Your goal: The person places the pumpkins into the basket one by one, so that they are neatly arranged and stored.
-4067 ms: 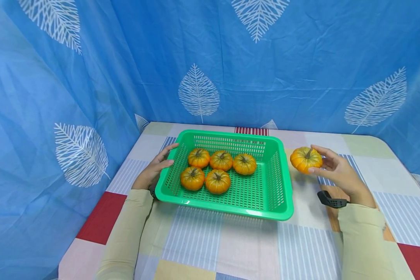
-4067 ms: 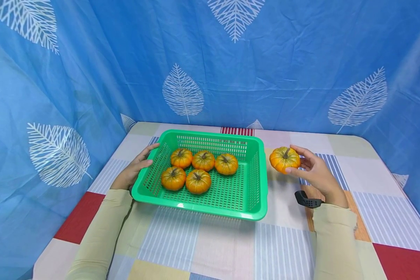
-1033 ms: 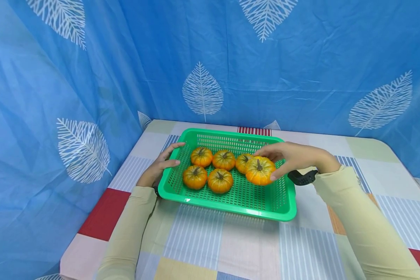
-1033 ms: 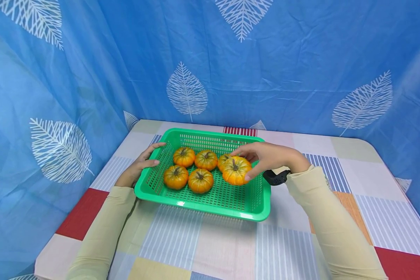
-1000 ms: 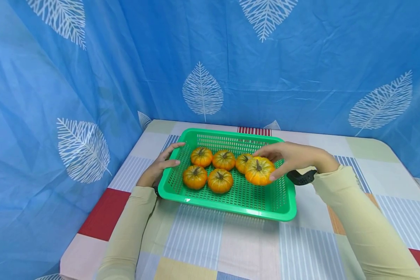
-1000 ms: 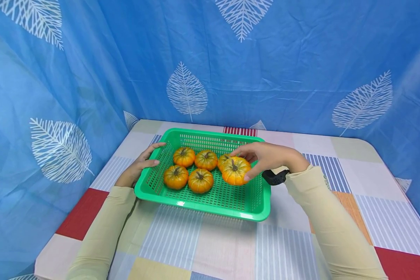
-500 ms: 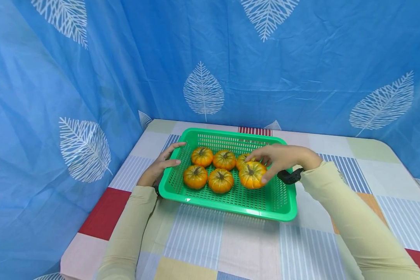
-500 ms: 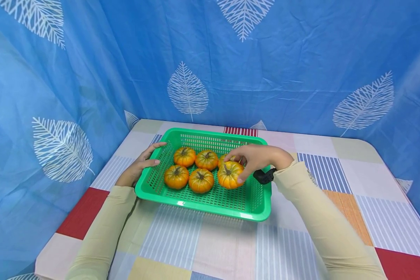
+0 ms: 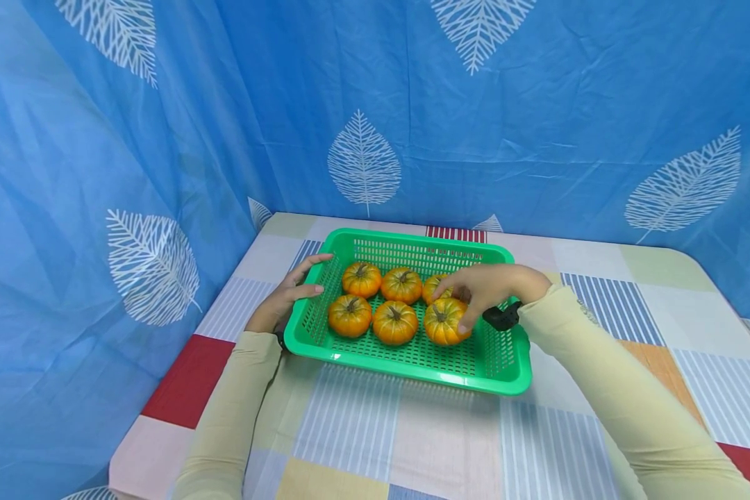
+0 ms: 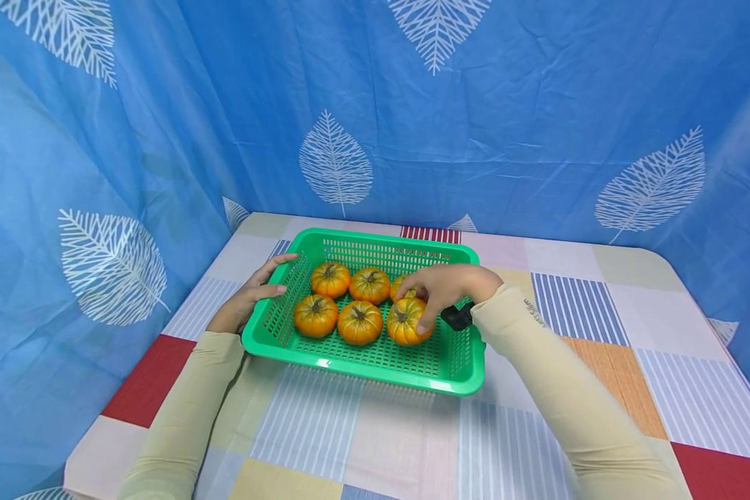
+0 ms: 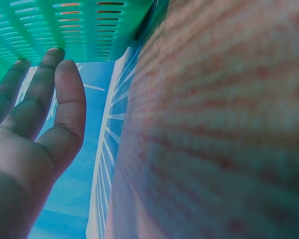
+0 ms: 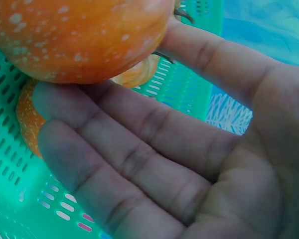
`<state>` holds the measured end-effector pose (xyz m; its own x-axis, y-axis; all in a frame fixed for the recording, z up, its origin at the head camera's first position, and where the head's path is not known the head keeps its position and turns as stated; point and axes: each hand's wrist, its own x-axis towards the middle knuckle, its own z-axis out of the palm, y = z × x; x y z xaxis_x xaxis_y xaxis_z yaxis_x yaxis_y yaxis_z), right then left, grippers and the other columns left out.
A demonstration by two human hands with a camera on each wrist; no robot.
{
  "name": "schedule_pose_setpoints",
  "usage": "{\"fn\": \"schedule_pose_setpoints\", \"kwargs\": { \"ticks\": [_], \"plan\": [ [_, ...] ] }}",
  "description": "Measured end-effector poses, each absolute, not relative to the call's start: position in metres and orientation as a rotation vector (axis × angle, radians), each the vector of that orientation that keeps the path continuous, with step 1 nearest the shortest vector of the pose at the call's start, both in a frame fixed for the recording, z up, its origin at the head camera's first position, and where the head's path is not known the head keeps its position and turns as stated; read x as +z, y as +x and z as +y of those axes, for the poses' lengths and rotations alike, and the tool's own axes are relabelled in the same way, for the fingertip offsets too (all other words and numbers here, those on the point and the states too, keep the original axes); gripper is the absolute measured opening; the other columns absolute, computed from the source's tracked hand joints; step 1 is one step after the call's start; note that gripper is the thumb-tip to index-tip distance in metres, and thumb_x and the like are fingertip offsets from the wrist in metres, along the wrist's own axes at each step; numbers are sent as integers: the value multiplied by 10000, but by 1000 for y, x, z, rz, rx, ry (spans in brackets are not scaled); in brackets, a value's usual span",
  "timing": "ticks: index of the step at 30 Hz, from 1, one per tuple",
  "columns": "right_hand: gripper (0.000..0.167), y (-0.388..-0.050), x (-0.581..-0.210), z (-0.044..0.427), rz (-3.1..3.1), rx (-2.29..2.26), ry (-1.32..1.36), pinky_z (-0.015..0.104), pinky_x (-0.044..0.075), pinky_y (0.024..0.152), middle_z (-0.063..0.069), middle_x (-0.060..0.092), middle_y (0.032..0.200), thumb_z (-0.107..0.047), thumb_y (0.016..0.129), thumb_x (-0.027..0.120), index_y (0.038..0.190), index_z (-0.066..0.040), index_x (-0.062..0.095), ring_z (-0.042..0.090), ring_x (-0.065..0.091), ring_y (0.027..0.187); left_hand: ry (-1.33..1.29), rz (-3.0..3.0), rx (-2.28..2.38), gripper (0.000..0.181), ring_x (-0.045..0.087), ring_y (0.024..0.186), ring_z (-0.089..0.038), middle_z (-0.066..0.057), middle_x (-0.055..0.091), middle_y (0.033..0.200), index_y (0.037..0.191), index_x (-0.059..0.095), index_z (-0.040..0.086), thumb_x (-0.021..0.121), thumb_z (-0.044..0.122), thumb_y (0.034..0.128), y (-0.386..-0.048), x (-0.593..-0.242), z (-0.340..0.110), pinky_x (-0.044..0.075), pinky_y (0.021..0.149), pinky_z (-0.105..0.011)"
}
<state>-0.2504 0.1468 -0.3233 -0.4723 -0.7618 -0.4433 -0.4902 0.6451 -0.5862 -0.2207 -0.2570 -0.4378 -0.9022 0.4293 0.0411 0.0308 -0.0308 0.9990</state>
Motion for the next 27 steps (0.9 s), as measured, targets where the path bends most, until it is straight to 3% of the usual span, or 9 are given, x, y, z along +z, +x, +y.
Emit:
{"fn": "schedule_pose_setpoints", "kwargs": {
  "ticks": [4,10,17,22,27],
  "plan": [
    [771,-252,-327,143,2163,-457,-955,502,560,1022,218,634,1413,-186,853,932,1521,-14,588,303,639,1169,519,1969,2011,728,488,1317,-277,-304,241,1685,1670,282,47,548,110,995,-221,-438,-257,571,980,-305],
    [768,-253,-330,138,2181,-362,-943,530,531,1066,214,620,1424,-219,858,931,1521,-30,593,328,619,1206,455,2000,1988,763,440,1399,-392,-250,243,1715,1685,280,65,580,150,988,-220,-436,-257,580,971,-309],
    [737,-250,-334,132,2200,-318,-900,519,537,1056,170,655,1340,-216,865,924,1509,-50,609,298,621,1177,485,1984,1991,766,425,1409,-423,-270,236,1712,1688,252,45,566,128,994,-219,-436,-257,580,977,-319],
    [686,-248,-337,129,2216,-305,-894,531,529,1077,186,628,1415,-224,883,917,1485,-63,632,328,612,1249,541,2016,1975,754,432,1393,-381,-286,224,1713,1683,240,15,544,109,1000,-220,-436,-257,555,1000,-307],
    [709,-246,-338,129,2216,-311,-869,560,494,1125,232,570,1504,-198,885,918,1505,-48,608,385,582,1330,515,2017,1971,756,402,1428,-429,-264,217,1725,1691,246,34,553,119,1005,-219,-435,-258,557,998,-311]
  ]
}}
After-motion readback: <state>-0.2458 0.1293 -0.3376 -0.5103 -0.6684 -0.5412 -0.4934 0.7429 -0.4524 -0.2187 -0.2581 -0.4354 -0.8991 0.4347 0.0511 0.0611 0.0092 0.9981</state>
